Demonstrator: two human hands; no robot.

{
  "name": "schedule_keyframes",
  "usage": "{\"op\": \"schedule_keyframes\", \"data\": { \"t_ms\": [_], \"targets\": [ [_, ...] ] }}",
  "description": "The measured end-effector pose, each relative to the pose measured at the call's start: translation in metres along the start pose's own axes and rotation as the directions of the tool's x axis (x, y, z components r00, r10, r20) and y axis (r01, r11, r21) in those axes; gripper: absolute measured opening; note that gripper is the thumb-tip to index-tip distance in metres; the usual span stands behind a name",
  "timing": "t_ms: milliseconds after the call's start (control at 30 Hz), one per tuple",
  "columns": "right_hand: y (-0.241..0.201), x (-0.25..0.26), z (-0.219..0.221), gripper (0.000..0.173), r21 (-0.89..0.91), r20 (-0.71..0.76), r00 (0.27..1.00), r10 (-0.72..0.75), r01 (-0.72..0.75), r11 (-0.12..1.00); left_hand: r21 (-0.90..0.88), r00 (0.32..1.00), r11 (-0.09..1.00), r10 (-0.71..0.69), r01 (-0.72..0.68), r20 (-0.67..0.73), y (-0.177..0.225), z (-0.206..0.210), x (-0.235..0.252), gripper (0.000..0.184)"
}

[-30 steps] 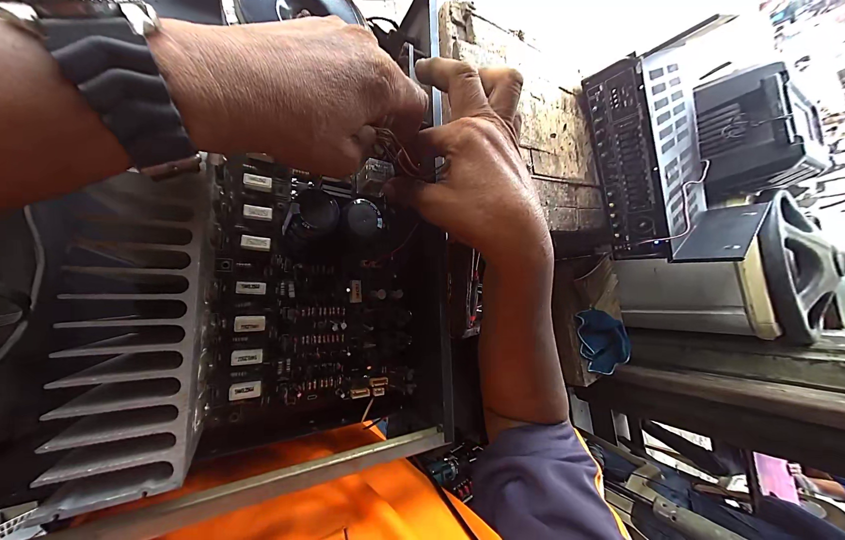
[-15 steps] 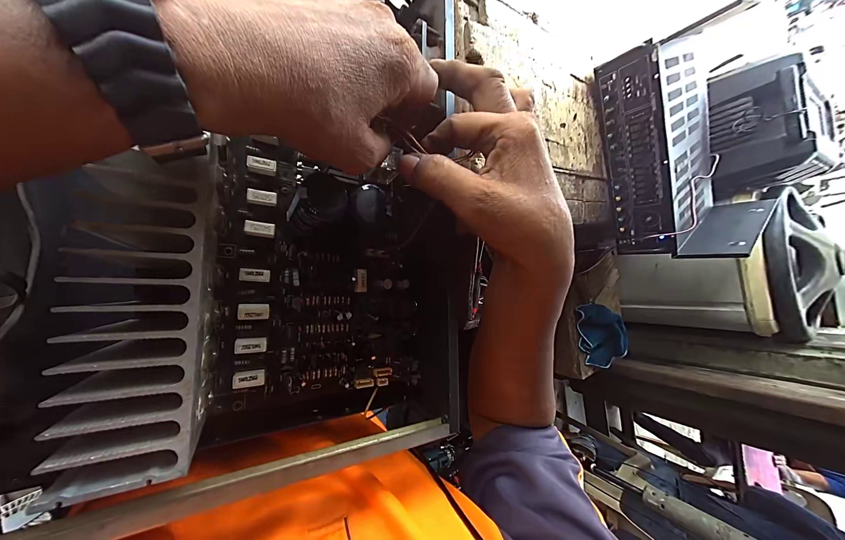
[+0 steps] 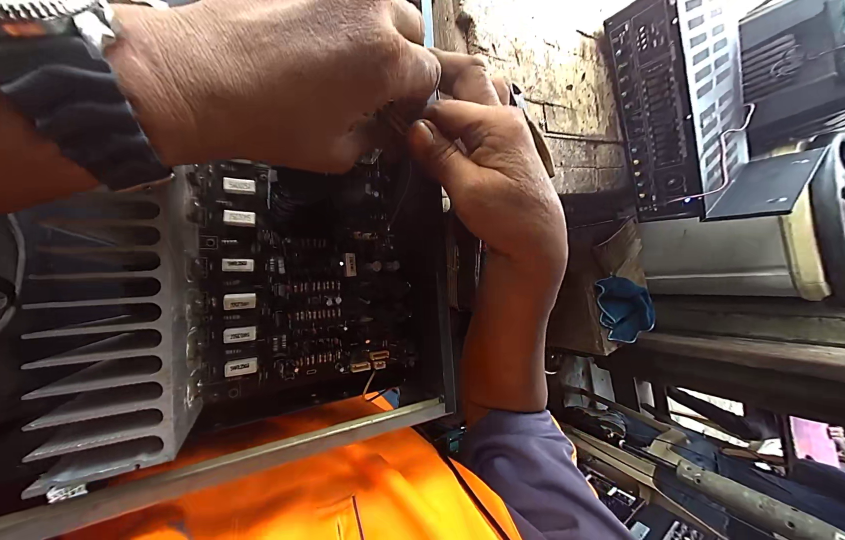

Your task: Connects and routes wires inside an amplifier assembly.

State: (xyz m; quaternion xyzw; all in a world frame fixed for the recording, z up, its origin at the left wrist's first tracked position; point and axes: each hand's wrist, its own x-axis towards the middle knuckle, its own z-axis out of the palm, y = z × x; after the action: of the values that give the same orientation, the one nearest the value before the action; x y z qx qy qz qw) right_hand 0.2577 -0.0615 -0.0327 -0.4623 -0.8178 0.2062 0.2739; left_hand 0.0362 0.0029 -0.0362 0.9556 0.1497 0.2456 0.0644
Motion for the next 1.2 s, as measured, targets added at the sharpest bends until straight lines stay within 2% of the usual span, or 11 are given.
{"op": "schedule_keyframes", "data": {
  "t_ms": [67, 200, 300, 467, 567, 667, 800, 900, 1000, 1200],
  "targets": [
    [0.0, -0.001, 0.0, 0.027, -0.007, -0.017, 1.0, -0.009, 0.009, 1.0, 0.028, 1.0, 1.0, -0.013, 0.013, 0.013, 0.005, -0.001, -0.001, 0.023],
    [-0.003, -0.006, -0.013, 0.024, -0.229, -0.067, 0.995, -0.069, 0.052, 0.972, -0.043, 0.991, 0.995, -0.087, 0.092, 0.101, 0.002, -0.008, -0.002, 0.021],
    [-0.01, -0.004, -0.023, 0.022, -0.326, -0.059, 0.987, -0.151, 0.124, 0.937, -0.077, 0.989, 0.993, -0.079, 0.089, 0.122, 0.003, -0.016, 0.001, 0.018],
    [-0.01, 0.01, -0.02, 0.019, -0.341, -0.185, 0.923, -0.337, 0.262, 0.903, -0.179, 0.994, 0.979, -0.079, 0.092, 0.082, -0.009, -0.016, 0.001, 0.013],
    [-0.008, 0.018, -0.02, 0.018, -0.269, -0.216, 0.894, -0.392, 0.332, 0.904, -0.237, 0.981, 0.957, -0.137, 0.167, 0.14, -0.013, -0.019, -0.001, 0.021],
    [-0.009, 0.019, -0.025, 0.018, -0.329, -0.162, 0.925, -0.344, 0.278, 0.902, -0.273, 0.965, 0.936, -0.173, 0.223, 0.195, -0.013, -0.024, -0.001, 0.032],
    [-0.014, 0.003, -0.029, 0.02, -0.407, -0.05, 0.978, -0.204, 0.167, 0.898, -0.345, 0.967, 0.908, -0.19, 0.238, 0.168, -0.017, -0.024, -0.005, 0.049],
    [-0.014, -0.013, -0.02, 0.02, -0.379, -0.048, 0.983, -0.18, 0.148, 0.913, -0.2, 0.972, 0.957, -0.185, 0.212, 0.146, -0.022, -0.027, -0.006, 0.04],
    [-0.021, -0.03, -0.009, 0.016, -0.352, -0.106, 0.981, -0.162, 0.116, 0.929, -0.051, 0.972, 0.989, -0.125, 0.138, 0.198, -0.029, -0.027, -0.008, 0.025],
    [-0.025, -0.037, 0.011, 0.019, -0.311, -0.3, 0.947, -0.113, 0.015, 0.95, -0.087, 0.975, 0.994, -0.043, 0.063, 0.217, -0.04, -0.023, -0.01, 0.02]
  ]
}}
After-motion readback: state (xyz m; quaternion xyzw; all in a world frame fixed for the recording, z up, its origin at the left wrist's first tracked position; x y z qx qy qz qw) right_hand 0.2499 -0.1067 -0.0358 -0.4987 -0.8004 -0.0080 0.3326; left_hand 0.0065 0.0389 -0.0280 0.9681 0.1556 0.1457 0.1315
